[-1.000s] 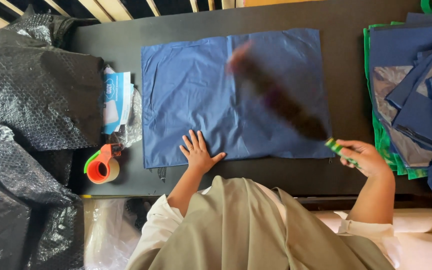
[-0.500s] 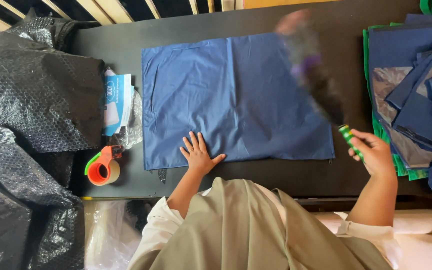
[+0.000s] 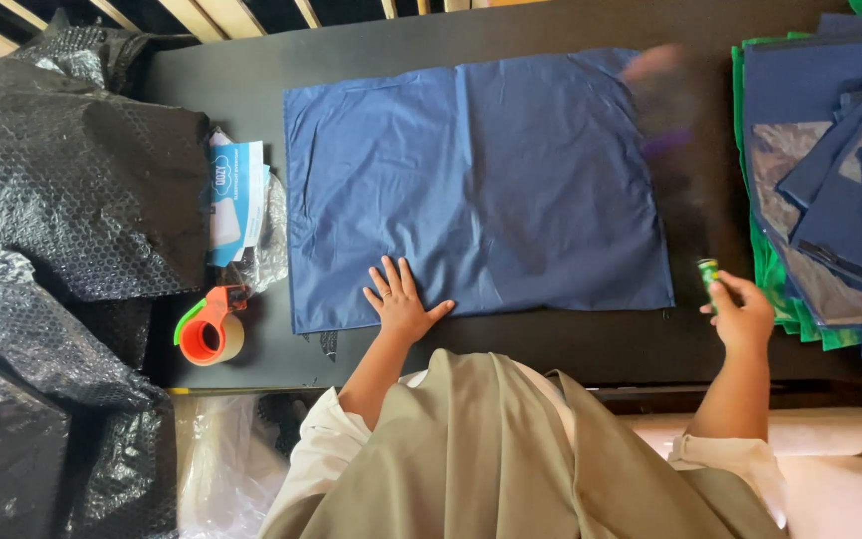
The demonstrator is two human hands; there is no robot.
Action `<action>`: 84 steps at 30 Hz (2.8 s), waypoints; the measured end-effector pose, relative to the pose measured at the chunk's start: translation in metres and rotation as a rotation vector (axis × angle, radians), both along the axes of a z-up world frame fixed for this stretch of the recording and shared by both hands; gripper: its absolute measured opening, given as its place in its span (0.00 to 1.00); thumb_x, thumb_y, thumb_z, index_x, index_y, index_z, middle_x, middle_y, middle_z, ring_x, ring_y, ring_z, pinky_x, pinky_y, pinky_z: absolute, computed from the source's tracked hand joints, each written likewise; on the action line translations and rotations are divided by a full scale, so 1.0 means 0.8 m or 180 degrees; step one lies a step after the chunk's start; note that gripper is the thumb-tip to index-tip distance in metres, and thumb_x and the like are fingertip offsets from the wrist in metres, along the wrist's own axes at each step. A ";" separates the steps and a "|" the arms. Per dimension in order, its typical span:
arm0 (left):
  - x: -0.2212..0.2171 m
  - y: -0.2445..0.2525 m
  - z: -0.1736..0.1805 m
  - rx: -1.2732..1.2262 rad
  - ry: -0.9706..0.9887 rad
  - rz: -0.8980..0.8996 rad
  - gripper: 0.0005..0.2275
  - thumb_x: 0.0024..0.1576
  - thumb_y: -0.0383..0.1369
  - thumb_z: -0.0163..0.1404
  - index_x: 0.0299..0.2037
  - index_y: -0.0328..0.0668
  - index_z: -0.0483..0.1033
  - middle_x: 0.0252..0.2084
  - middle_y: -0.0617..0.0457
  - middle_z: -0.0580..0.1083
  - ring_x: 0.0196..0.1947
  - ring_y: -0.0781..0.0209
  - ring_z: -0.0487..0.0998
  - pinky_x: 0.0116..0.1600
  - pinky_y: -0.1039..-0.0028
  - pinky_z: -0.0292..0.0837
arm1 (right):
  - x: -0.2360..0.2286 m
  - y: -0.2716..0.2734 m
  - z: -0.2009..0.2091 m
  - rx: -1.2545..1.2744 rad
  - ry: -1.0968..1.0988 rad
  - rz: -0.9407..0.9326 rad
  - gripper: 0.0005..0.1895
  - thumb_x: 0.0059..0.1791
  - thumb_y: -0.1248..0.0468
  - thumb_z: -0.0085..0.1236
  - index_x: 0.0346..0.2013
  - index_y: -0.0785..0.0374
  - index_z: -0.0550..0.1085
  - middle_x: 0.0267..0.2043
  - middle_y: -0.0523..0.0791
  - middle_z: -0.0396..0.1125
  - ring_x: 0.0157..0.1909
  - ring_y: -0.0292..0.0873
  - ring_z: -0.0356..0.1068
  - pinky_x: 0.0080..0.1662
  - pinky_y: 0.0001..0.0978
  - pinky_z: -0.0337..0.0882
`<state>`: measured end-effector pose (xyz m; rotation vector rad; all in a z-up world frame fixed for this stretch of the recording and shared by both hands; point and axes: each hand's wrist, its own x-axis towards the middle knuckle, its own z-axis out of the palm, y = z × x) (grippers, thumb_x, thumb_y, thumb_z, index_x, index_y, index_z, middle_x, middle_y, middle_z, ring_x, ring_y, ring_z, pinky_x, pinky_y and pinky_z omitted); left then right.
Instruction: The person seals a black bubble mailer with tape, then uses a feather duster to wipe the mailer, a blue tote bag, and a white foam mattress. The person places the mattress into the blue tote bag.
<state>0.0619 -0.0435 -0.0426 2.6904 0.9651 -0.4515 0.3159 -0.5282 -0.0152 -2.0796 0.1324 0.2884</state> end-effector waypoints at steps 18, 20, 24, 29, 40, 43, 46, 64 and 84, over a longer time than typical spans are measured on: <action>0.011 -0.011 0.081 -0.1631 -0.1811 -0.0565 0.54 0.41 0.59 0.67 0.76 0.47 0.53 0.75 0.28 0.52 0.74 0.28 0.54 0.74 0.42 0.51 | -0.039 0.214 0.018 0.0380 -0.0606 -0.0401 0.25 0.47 0.69 0.67 0.58 0.66 0.73 0.53 0.62 0.70 0.60 0.60 0.69 0.59 0.45 0.71; 0.029 -0.035 0.099 -0.2158 -0.2676 -0.1195 0.60 0.31 0.52 0.75 0.75 0.37 0.54 0.72 0.29 0.60 0.73 0.30 0.57 0.74 0.47 0.55 | -0.071 0.296 0.115 0.1302 -0.1053 0.0404 0.26 0.45 0.73 0.65 0.59 0.65 0.74 0.52 0.59 0.70 0.57 0.54 0.71 0.58 0.46 0.71; 0.067 -0.042 0.122 -0.2891 -0.2814 -0.0762 0.54 0.41 0.45 0.72 0.75 0.32 0.52 0.66 0.26 0.65 0.69 0.31 0.63 0.71 0.46 0.61 | -0.174 0.419 0.192 0.1682 -0.1434 0.1576 0.23 0.45 0.69 0.66 0.56 0.59 0.78 0.52 0.47 0.74 0.63 0.47 0.70 0.67 0.43 0.63; 0.027 0.051 0.133 -0.5050 -0.3674 0.3172 0.25 0.62 0.41 0.58 0.62 0.28 0.70 0.56 0.25 0.73 0.54 0.29 0.77 0.55 0.37 0.75 | -0.247 0.467 0.178 0.1027 -0.2502 0.1541 0.57 0.36 0.60 0.79 0.73 0.69 0.56 0.66 0.53 0.58 0.69 0.57 0.57 0.71 0.49 0.53; -0.082 0.224 0.124 -0.5290 -0.4010 0.3571 0.25 0.60 0.32 0.60 0.59 0.17 0.64 0.55 0.20 0.70 0.52 0.20 0.76 0.51 0.23 0.72 | -0.243 0.549 -0.023 0.0610 0.0625 -0.0123 0.29 0.50 0.57 0.55 0.67 0.48 0.63 0.54 0.52 0.69 0.47 0.53 0.69 0.41 0.41 0.69; -0.064 0.254 0.079 -0.5356 -0.3996 0.3252 0.21 0.61 0.27 0.59 0.58 0.17 0.66 0.55 0.24 0.72 0.52 0.22 0.76 0.52 0.23 0.71 | -0.209 0.581 0.083 0.1521 0.1239 -0.0330 0.17 0.55 0.55 0.48 0.59 0.48 0.68 0.50 0.50 0.70 0.34 0.50 0.72 0.25 0.41 0.78; -0.036 0.245 0.166 -0.5147 -0.3916 0.3046 0.28 0.56 0.29 0.59 0.60 0.13 0.62 0.60 0.30 0.69 0.55 0.31 0.75 0.52 0.33 0.76 | -0.141 0.594 0.155 0.2678 0.0458 -0.0714 0.14 0.53 0.60 0.53 0.53 0.50 0.73 0.51 0.47 0.75 0.44 0.48 0.76 0.42 0.45 0.83; -0.168 0.188 0.060 -0.3235 -0.2576 0.3446 0.35 0.49 0.37 0.70 0.65 0.31 0.68 0.65 0.30 0.65 0.66 0.38 0.68 0.65 0.53 0.73 | -0.245 0.326 -0.009 -0.1653 -0.2488 0.0884 0.32 0.31 0.69 0.67 0.50 0.47 0.80 0.34 0.45 0.64 0.44 0.55 0.69 0.51 0.45 0.72; -0.147 0.193 0.010 -0.0552 -0.2905 0.2233 0.32 0.57 0.30 0.64 0.69 0.36 0.58 0.66 0.33 0.59 0.70 0.36 0.61 0.72 0.52 0.61 | -0.179 0.400 -0.005 -0.1953 -0.1085 0.1849 0.31 0.42 0.53 0.65 0.60 0.44 0.73 0.66 0.52 0.62 0.76 0.56 0.53 0.57 0.84 0.59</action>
